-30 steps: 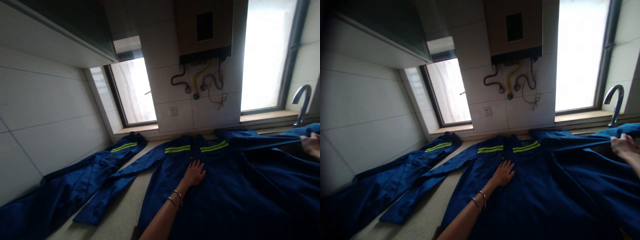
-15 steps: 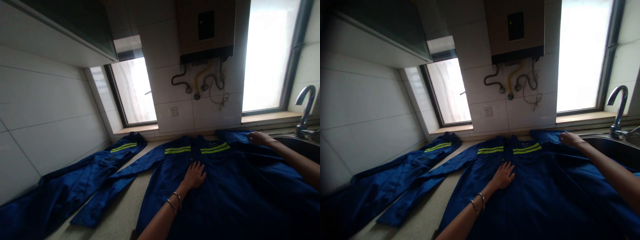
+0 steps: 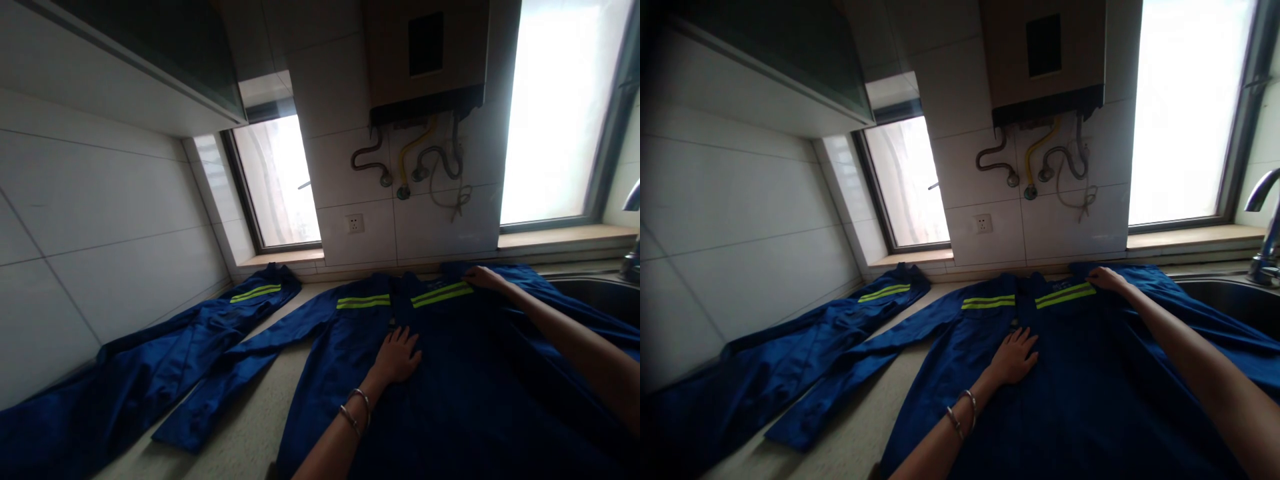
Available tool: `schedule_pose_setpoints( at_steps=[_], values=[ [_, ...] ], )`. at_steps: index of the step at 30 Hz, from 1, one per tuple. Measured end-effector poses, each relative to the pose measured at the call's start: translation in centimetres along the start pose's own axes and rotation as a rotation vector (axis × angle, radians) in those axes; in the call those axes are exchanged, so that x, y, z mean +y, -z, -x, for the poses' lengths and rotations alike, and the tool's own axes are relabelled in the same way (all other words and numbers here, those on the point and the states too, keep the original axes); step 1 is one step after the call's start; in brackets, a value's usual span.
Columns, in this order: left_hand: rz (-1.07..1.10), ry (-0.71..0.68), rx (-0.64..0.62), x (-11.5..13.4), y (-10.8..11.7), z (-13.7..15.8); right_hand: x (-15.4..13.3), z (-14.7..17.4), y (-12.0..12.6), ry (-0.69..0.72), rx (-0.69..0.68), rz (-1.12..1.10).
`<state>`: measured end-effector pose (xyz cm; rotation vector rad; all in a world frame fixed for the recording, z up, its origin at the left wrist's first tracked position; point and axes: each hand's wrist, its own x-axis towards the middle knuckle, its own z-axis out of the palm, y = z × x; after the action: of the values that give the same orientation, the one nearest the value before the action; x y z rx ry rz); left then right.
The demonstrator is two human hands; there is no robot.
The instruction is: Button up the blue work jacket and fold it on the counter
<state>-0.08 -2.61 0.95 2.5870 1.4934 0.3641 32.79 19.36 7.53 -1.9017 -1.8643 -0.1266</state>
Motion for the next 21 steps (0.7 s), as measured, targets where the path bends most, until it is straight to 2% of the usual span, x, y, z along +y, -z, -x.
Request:
schedule_pose_setpoints(
  at_steps=[3,6,9,13,16,18,21],
  values=[
    [0.009,-0.02,0.001,-0.1,0.0,0.0,0.9,0.9,-0.5,0.052,-0.086,0.098],
    [0.028,-0.035,0.011,-0.1,0.1,0.1,1.2,2.5,-1.4,0.028,-0.068,0.201],
    [0.053,-0.051,0.041,0.1,0.1,0.2,-0.2,3.7,-1.8,0.011,-0.051,0.267],
    [0.042,-0.092,0.209,0.7,0.6,0.4,-5.4,4.5,-2.1,0.154,-0.091,0.247],
    [-0.01,-0.059,0.344,1.5,1.8,0.7,-11.0,6.2,-3.2,0.313,-0.21,0.161],
    [-0.06,-0.017,0.353,2.3,2.9,1.4,-14.4,8.0,-4.4,0.39,-0.295,0.092],
    [-0.173,0.013,0.239,4.1,4.1,3.3,-17.9,10.5,-6.1,0.424,-0.375,0.018]
  ],
)
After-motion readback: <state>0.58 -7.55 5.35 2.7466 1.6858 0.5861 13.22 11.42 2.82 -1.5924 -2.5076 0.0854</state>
